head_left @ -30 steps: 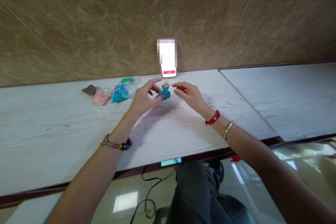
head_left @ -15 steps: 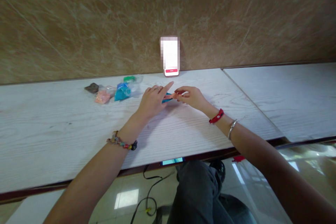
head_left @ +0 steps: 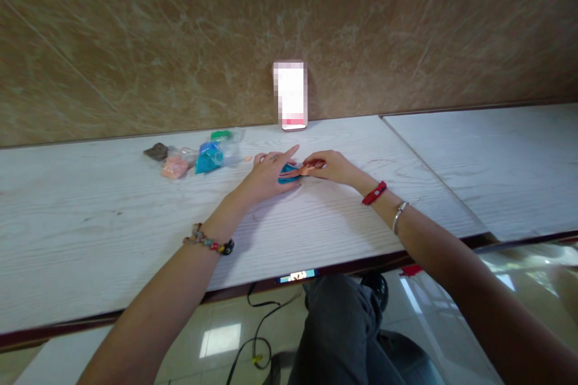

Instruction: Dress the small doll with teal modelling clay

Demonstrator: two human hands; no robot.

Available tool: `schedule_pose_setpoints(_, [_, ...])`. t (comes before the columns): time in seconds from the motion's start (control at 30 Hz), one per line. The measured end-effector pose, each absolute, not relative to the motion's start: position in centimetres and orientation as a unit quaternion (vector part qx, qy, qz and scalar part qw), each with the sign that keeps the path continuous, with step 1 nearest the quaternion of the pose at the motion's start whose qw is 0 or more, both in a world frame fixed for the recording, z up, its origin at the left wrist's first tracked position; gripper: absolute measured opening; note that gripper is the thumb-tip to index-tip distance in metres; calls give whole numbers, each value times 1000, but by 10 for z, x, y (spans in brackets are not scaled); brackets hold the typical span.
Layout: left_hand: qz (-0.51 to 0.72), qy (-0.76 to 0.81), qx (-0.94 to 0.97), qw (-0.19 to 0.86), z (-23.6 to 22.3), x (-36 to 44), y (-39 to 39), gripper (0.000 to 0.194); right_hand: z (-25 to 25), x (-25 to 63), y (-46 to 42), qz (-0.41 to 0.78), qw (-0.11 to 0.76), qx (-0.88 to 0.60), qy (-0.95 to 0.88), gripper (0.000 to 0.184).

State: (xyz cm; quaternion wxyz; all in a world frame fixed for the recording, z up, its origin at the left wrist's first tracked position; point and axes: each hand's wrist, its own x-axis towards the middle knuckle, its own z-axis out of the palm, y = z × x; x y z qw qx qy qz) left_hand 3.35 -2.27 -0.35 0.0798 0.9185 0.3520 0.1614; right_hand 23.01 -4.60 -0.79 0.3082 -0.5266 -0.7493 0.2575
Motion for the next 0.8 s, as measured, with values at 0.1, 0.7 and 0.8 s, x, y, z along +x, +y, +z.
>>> schedule_pose_setpoints(0.1, [164, 361, 915, 74, -4, 39, -23, 72, -6, 229, -47, 254, 300, -529, -752, 20])
schedule_pose_setpoints(0.7, [165, 374, 912, 26, -1, 48, -28, 66, -1, 227, -50, 228, 274, -548, -757, 19])
schedule_pose_setpoints(0.8, [167, 383, 908, 25, -1, 50, -29, 64, -2, 227, -50, 224, 278, -544, -759, 19])
